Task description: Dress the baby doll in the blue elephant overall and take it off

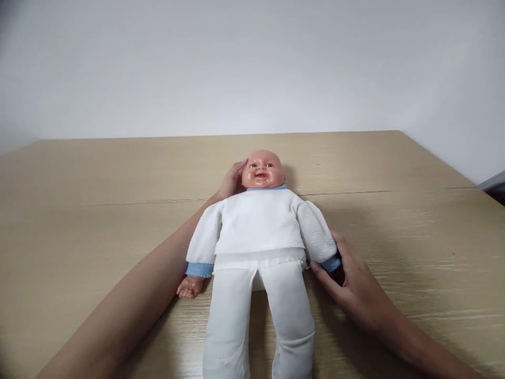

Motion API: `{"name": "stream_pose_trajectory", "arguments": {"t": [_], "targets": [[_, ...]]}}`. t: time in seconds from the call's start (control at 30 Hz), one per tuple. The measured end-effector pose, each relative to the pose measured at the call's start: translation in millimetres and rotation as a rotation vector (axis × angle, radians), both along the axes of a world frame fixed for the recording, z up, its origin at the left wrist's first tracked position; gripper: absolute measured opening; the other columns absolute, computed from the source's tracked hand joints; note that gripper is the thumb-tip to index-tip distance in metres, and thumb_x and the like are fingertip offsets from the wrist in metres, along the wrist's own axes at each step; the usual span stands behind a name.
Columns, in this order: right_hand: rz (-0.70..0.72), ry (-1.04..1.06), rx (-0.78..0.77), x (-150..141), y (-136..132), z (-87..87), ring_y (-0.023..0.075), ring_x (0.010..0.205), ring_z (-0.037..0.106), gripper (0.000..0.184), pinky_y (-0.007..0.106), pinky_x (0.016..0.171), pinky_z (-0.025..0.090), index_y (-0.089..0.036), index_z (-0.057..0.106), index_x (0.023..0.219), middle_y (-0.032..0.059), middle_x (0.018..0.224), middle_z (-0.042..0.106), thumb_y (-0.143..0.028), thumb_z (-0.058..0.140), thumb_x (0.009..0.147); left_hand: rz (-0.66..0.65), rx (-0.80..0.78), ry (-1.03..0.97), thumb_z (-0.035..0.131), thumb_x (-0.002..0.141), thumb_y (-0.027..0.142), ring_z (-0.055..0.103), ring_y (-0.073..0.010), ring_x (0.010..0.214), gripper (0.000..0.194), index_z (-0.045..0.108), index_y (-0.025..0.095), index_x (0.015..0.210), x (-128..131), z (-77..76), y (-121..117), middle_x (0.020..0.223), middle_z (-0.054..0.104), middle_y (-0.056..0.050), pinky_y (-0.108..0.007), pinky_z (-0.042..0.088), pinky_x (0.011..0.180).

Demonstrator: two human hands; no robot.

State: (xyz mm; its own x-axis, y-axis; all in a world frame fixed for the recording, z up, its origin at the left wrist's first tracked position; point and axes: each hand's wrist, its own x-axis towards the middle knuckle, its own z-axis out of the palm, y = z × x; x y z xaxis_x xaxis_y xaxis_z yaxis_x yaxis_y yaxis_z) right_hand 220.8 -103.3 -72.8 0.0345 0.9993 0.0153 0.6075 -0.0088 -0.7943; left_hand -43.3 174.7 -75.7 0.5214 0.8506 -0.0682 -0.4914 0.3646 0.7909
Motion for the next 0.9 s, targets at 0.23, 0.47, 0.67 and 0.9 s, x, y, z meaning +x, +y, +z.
{"name": "stream_pose_trajectory", "arguments": {"t": [0.23,0.47,0.67,0.9], "targets": [[0.007,-0.021,0.060,0.6,0.7,-0.7,0.0411,0.126,0.077,0.068,0.055,0.106,0.066,-0.027,0.057,0.156,0.0166,0.144,0.077,-0.067,0.070,0.103,-0.022,-0.006,0.008,0.081,0.094,0.055,0.078,-0.0392,0.130,0.045,0.083,0.014,0.112,-1.0,1.8,-1.3,0.112,0.088,-0.013,-0.050,0.053,0.127],[0.000,-0.037,0.037,1.1,0.5,-0.6,0.0418,0.123,0.079,0.069,0.058,0.104,0.067,-0.029,0.057,0.156,0.0164,0.144,0.077,-0.071,0.069,0.102,-0.048,-0.006,0.005,0.079,0.096,0.057,0.079,-0.0391,0.130,0.049,0.083,0.014,0.121,-0.9,-1.3,0.0,0.117,0.088,-0.013,-0.051,0.054,0.127],[0.011,-0.047,0.076,1.3,0.5,-1.5,0.0402,0.122,0.079,0.064,0.054,0.104,0.067,-0.028,0.059,0.153,0.0147,0.140,0.079,-0.067,0.070,0.103,-0.052,0.006,0.000,0.077,0.098,0.056,0.079,-0.0390,0.130,0.050,0.083,0.014,0.124,-0.8,-3.8,1.0,0.119,0.088,-0.013,-0.051,0.054,0.128],[0.024,-0.054,0.075,1.7,0.2,-1.5,0.0382,0.120,0.079,0.065,0.053,0.105,0.066,-0.028,0.056,0.156,0.0141,0.140,0.079,-0.066,0.070,0.104,-0.035,0.008,0.013,0.079,0.096,0.055,0.079,-0.0393,0.130,0.050,0.083,0.014,0.124,-0.2,-1.4,-0.2,0.119,0.088,-0.013,-0.052,0.054,0.127]]}}
